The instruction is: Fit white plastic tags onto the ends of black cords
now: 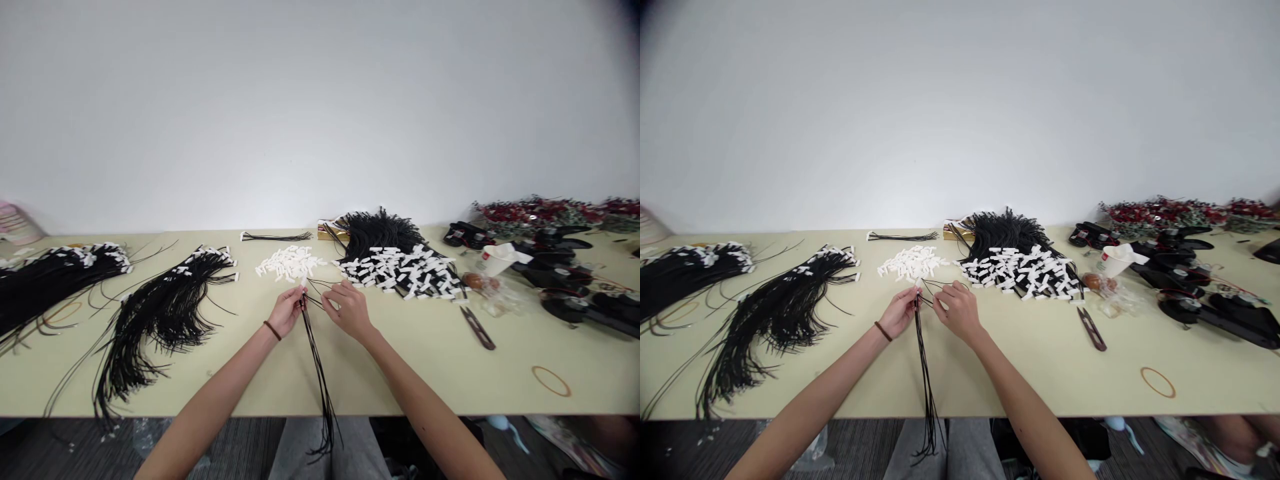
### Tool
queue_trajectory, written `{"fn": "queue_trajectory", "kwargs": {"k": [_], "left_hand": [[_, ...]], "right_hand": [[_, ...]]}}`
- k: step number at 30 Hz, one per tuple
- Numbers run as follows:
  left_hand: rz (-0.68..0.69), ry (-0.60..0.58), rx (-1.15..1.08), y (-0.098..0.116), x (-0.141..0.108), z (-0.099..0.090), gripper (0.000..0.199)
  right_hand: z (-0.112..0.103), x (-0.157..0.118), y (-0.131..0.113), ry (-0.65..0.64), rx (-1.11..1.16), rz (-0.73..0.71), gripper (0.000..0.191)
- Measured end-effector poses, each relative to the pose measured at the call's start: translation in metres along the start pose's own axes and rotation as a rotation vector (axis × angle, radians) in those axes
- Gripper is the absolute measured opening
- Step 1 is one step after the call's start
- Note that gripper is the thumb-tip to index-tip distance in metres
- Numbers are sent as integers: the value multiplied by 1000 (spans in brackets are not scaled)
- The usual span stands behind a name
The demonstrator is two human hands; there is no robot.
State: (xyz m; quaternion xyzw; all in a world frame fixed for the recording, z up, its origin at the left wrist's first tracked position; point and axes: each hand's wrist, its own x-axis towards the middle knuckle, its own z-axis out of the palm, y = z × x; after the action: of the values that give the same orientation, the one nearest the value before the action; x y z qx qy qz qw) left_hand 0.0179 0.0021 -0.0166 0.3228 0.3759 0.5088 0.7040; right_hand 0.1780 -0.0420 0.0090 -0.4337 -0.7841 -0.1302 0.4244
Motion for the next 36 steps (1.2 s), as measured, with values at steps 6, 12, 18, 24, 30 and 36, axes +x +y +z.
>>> {"fn": "queue_trajectory", "kwargs": {"k": [6, 12, 18, 24, 30, 36], "left_hand": [[11, -7, 13, -2, 2, -2, 30], [31, -26, 60, -1, 1, -2, 30], [129, -69, 185, 3, -2, 0, 33], [138, -156, 319, 2, -7, 4, 34], [127, -234, 384, 4, -14, 8, 36], [109, -246, 383, 5, -14, 7, 37]], "right_hand": [[1, 0, 1, 5, 15, -18, 16], [2, -1, 1, 37, 11, 32, 17], [1, -2, 1, 58, 5, 39, 16], [2, -2, 0, 80, -38, 34, 12], [6, -2, 0, 16, 150, 10, 10], [8, -4, 4, -79, 332, 32, 13]]}}
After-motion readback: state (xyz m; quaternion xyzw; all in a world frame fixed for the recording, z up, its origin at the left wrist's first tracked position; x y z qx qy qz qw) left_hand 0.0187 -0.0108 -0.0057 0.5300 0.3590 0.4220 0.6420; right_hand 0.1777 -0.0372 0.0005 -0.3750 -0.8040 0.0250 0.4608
